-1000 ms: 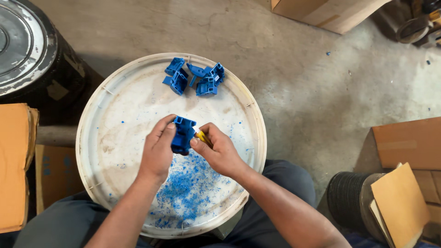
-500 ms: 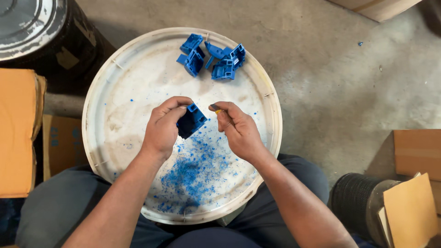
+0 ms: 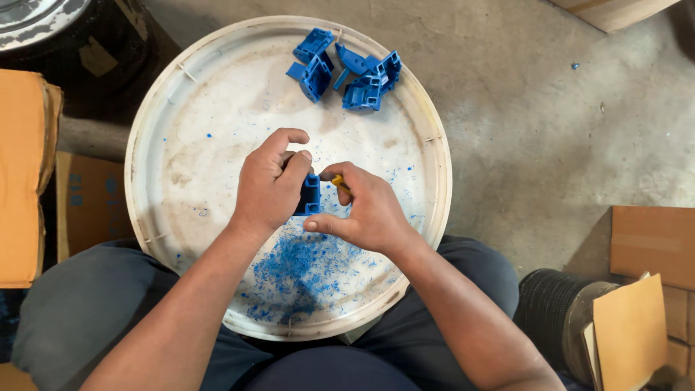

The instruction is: The person uses a small yellow deburring tool to scrape excess material from the edges of several blue plastic components over a white plastic lid.

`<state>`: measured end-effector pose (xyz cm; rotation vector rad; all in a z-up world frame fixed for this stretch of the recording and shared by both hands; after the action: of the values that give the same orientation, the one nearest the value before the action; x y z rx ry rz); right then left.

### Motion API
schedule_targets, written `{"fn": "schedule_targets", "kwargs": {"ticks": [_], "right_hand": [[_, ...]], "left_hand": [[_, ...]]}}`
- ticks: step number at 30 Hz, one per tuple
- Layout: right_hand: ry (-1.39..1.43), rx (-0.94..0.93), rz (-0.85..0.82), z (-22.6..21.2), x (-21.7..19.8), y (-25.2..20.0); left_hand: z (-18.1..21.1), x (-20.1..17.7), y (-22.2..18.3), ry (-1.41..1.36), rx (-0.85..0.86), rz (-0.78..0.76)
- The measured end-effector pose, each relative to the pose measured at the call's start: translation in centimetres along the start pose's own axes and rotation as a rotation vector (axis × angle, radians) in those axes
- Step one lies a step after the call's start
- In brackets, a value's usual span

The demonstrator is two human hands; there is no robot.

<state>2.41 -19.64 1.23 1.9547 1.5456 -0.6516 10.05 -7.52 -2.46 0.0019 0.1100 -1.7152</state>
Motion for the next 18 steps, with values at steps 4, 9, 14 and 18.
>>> {"fn": "schedule_targets", "kwargs": {"ticks": [4, 9, 14, 18], "right_hand": [[-0.064, -0.002, -0.027, 0.4, 0.2, -0.1], [-0.102, -0.003, -0.025, 0.2, 0.1, 0.0], [-0.134, 0.007, -0.068, 0.3, 0.4, -0.1], [-0.182, -0.050, -0.080, -0.1, 0.7, -0.2]], "left_hand": [[-0.2, 0.3, -0.2, 0.055, -0.040, -0.046], [-0.4, 0.5, -0.2, 0.078, -0.023, -0.047], [-0.7, 0.6, -0.2, 0.092, -0.012, -0.059], [-1.3, 0.9, -0.2, 0.052, -0.054, -0.090]]}}
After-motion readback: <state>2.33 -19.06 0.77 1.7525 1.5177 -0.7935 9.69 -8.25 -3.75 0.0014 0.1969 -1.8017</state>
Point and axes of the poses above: each hand's wrist, its own y-axis towards the middle knuckle, its own x-axis out of the palm, z = x × y, the point moved 10 cm from there along y, towards the middle knuckle, and after that the axes turned 15 degrees about z, right-handed, at the moved point
